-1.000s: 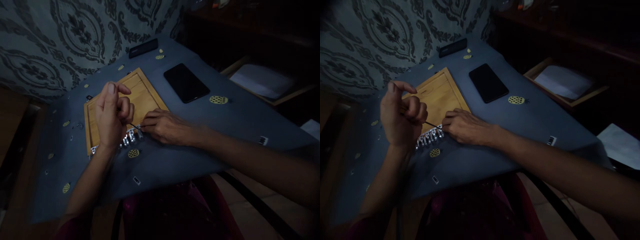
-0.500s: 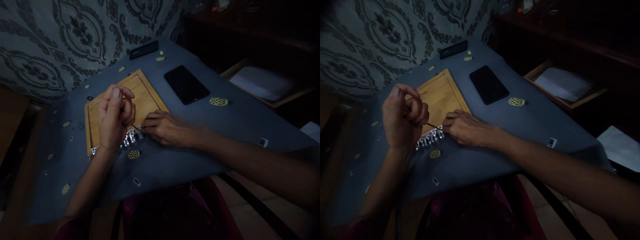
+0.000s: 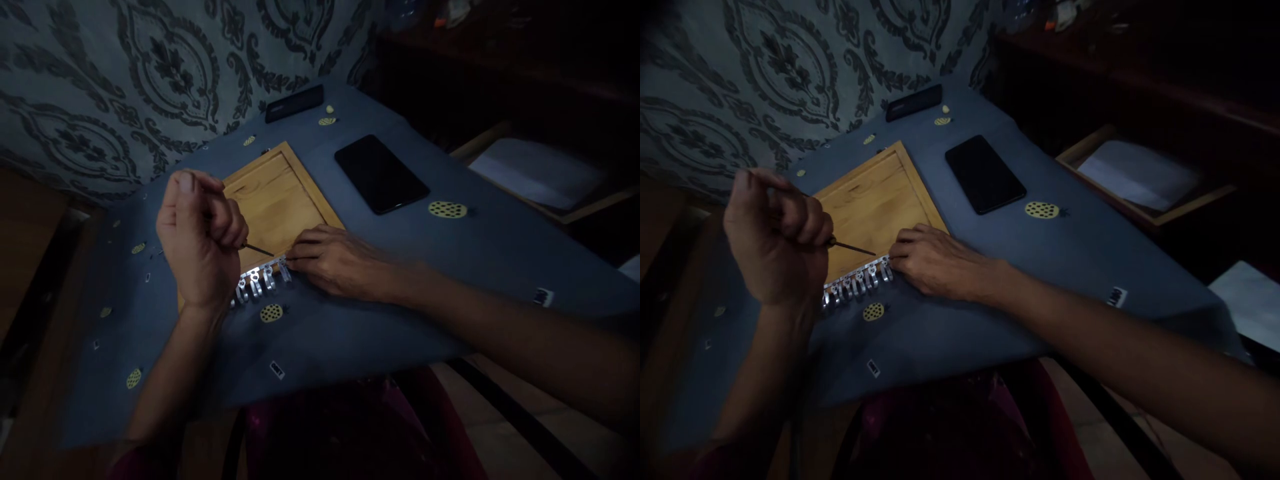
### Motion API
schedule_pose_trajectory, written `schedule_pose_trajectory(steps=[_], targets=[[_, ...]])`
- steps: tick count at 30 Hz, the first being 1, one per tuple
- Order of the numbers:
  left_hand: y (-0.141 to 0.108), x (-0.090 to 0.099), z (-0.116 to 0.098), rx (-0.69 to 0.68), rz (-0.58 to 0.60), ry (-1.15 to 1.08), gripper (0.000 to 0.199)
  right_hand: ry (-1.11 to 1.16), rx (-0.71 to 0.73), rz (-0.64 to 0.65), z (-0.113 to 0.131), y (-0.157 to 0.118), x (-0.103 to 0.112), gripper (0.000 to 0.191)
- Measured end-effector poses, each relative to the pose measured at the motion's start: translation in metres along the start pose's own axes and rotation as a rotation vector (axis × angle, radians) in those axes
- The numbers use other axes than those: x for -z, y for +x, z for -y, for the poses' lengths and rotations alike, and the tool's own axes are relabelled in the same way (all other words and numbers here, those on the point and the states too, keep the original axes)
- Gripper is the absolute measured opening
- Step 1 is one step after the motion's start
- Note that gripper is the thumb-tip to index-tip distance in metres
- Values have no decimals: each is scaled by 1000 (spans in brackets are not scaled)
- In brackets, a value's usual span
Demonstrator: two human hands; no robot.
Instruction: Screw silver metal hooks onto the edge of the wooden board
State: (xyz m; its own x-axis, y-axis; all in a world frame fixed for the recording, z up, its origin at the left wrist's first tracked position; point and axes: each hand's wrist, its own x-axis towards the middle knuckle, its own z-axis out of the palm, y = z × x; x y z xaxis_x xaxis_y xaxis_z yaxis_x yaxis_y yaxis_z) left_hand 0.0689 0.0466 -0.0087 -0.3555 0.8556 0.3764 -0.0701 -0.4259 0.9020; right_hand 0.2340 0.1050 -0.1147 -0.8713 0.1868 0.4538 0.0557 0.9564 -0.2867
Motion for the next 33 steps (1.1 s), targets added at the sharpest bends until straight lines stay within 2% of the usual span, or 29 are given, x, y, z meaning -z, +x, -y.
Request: schedule_pose_trajectory(steps=[6,14,26,33], targets=[[-1,-3,9,39,-12,31,38,21,-6,-15,1,0,0,27],[-3,-4,13,55,-12,24,40,11,7,-24,0,0,-1,26],[-3,-7,19,17,-52,-30,43,12,4,-21,0,-1,0,28],[-9,-9,19,19,-11,-21,44,17,-6,-1,1,1,1,26]])
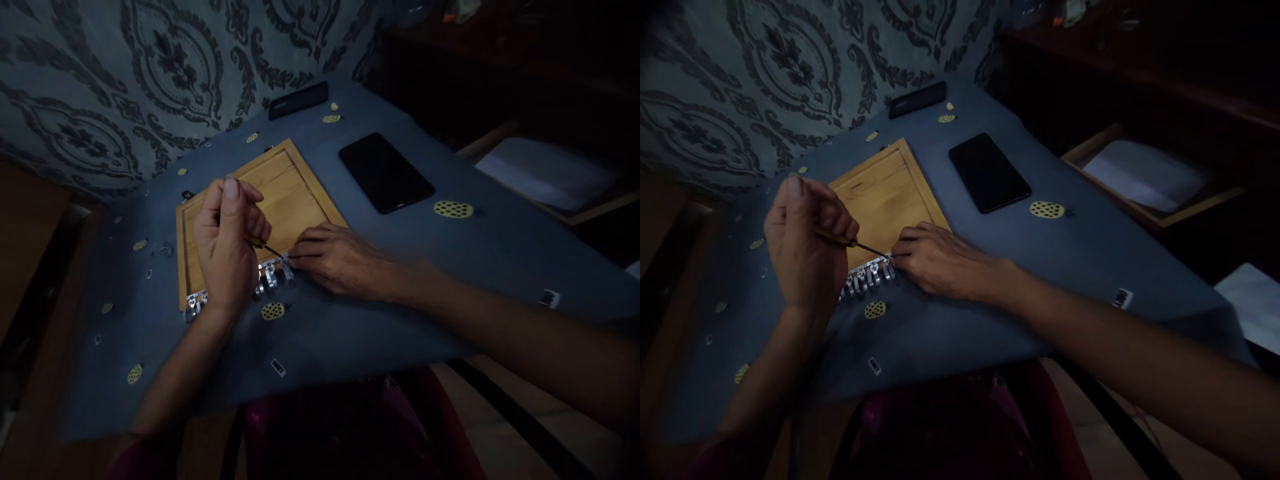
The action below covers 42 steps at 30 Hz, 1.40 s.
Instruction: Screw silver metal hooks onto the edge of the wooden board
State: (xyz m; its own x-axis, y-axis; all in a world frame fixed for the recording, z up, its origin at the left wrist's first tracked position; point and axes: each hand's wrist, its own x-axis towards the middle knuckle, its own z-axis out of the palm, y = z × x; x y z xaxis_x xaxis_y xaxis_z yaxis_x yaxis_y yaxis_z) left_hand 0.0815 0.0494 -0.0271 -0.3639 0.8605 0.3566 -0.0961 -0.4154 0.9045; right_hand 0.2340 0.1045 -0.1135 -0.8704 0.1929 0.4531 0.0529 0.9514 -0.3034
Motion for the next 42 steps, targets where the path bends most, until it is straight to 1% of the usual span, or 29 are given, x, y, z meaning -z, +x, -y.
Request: schedule_pose_trajectory(steps=[5,9,12,17,19,24,26,28,30,33,35,36,37,42], targets=[[2,1,1,33,40,-8,48,9,-1,-9,-1,0,-1,26],[5,2,2,21,76,-19,49,5,-1,4,1,0,1,25],[6,3,4,-1,128,-35,43,-11,1,3,1,1,1,25],[9,7,10,-67,263,-60,30,-25,19,-17,-1,0,-1,24],[9,8,11,-81,288,-76,28,-24,14,-10,-2,0,-2,25],[7,7,11,-71,257,-81,27,-7,11,-13,-2,-1,-2,23],[7,7,10,-61,236,-69,29,-6,9,-17,-2,-1,-2,24],[8,8,9,-35,242,-55,33,-12,8,-9,-2,-1,-2,25],[11,12,8,1,292,-32,35,-26,9,-2,-1,0,-2,26],[17,20,6,23,419,-12,36,-39,16,-12,0,0,-1,26],[20,23,6,26,457,-8,38,-38,20,-20,0,0,-1,26],[21,23,7,25,441,-9,39,-35,19,-26,0,-1,-1,26],[21,23,7,20,401,-9,40,-30,18,-29,0,-1,-1,27],[11,8,13,-90,64,37,46,-11,12,-26,1,0,0,27]])
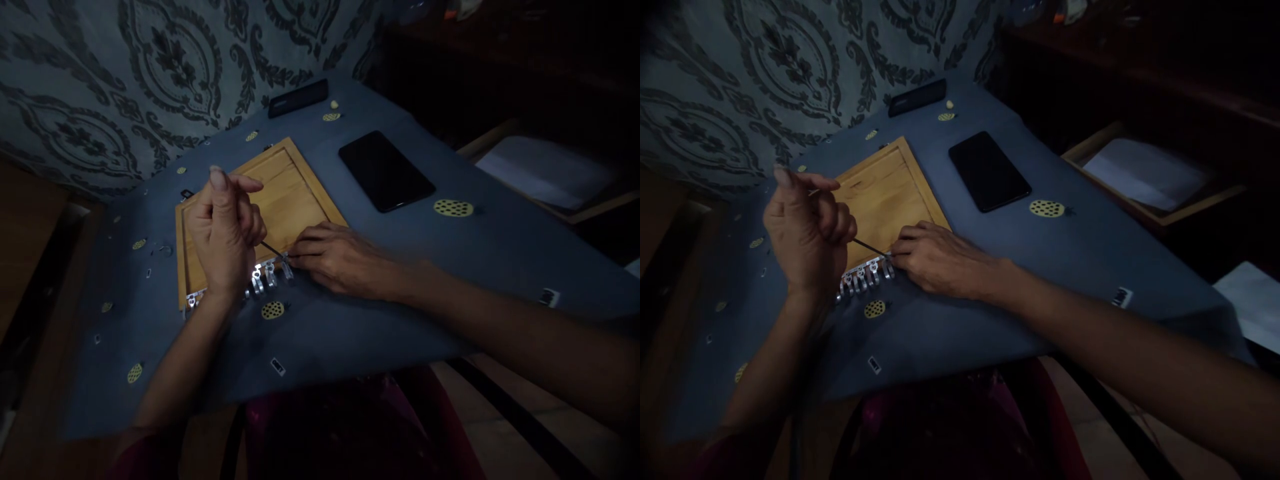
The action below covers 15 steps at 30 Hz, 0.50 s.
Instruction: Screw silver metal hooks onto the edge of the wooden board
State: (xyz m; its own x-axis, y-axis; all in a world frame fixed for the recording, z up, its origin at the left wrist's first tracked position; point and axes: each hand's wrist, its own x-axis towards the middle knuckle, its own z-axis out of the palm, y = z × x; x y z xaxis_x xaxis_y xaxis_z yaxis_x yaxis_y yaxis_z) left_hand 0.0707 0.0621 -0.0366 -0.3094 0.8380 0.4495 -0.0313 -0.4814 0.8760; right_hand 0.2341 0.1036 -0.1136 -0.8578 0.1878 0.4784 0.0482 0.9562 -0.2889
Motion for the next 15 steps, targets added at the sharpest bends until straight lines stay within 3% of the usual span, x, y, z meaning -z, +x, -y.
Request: schedule_pose_trajectory(steps=[3,6,11,15], targets=[[-9,-9,-1,-53,-92,39,43,-6,-4,8,0,1,0,25],[-14,-9,-7,-31,-52,22,42,-16,-11,3,-1,1,-1,25],[-13,10,-18,125,186,-48,35,-17,-12,1,-2,0,-4,25],[-3,26,-22,173,395,-7,27,-26,-11,10,-2,0,-4,27]])
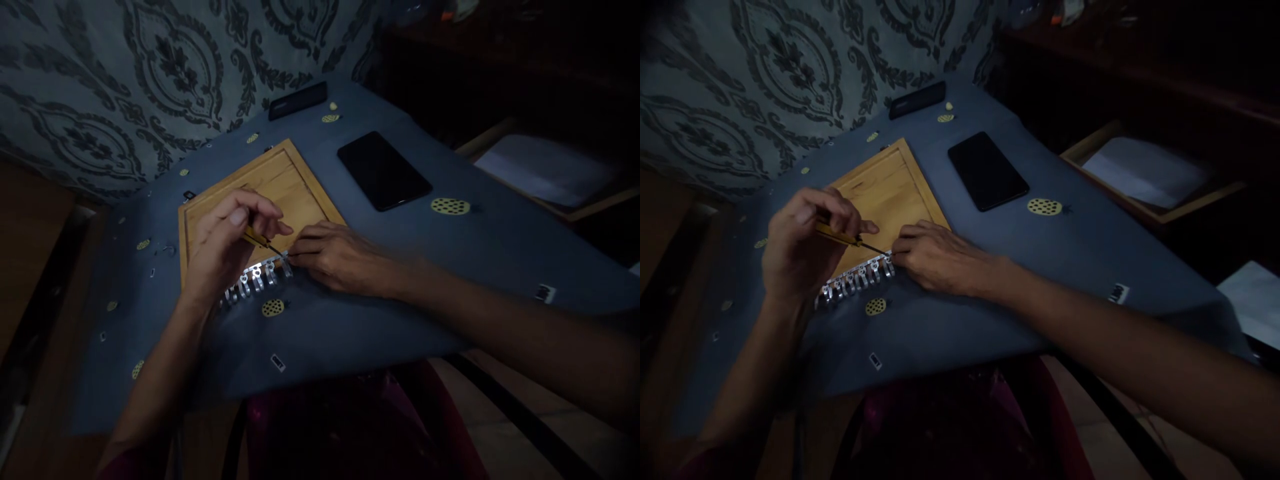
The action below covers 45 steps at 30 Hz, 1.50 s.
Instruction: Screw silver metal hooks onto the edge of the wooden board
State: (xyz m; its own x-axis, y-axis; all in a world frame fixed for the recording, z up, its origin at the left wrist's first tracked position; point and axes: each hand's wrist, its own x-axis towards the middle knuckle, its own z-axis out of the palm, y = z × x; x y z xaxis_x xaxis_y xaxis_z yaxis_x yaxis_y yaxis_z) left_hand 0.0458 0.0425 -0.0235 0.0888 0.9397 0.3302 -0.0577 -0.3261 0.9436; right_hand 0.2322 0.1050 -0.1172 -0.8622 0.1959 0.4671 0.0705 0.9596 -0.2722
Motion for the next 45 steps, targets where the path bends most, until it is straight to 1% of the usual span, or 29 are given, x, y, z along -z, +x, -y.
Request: schedule_pose_trajectory(steps=[3,5,7,8,12,15,17,21,22,24,27,30,32,34,36,38,42,45], targets=[[8,13,1,30,168,47,29,-11,6,5,1,0,2,27],[14,19,4,62,283,53,35,-10,12,-3,1,0,2,27],[20,20,7,95,328,26,42,-5,17,-20,1,0,2,26],[22,19,8,105,312,8,46,-2,18,-27,1,0,2,25],[24,9,9,114,145,-23,58,11,17,-23,0,0,0,24],[18,-2,9,84,39,-16,58,9,14,-13,0,0,1,24],[11,-9,11,27,-57,2,55,5,11,-3,1,1,3,24],[-2,-22,14,-135,-326,46,50,23,5,-1,1,1,4,24],[-5,-24,15,-159,-371,54,49,25,7,-2,1,1,3,24],[-8,-28,14,-159,-401,68,47,27,12,1,0,1,3,24],[-11,-25,11,-92,-341,53,42,30,7,0,0,1,3,24],[-14,-14,9,-75,-236,35,31,32,3,9,1,1,5,25],[-15,-4,9,-85,-157,99,27,29,3,22,1,1,5,26],[-17,5,8,-98,-102,226,25,22,4,26,1,1,5,26],[-18,10,7,-122,-90,345,24,17,10,20,1,1,5,25],[-18,12,7,-135,-101,409,24,17,23,7,0,0,4,25],[-19,10,6,-143,-90,428,21,29,35,-14,-1,-1,2,25],[-18,9,6,-161,-78,462,18,32,19,-8,-1,-1,2,25]])
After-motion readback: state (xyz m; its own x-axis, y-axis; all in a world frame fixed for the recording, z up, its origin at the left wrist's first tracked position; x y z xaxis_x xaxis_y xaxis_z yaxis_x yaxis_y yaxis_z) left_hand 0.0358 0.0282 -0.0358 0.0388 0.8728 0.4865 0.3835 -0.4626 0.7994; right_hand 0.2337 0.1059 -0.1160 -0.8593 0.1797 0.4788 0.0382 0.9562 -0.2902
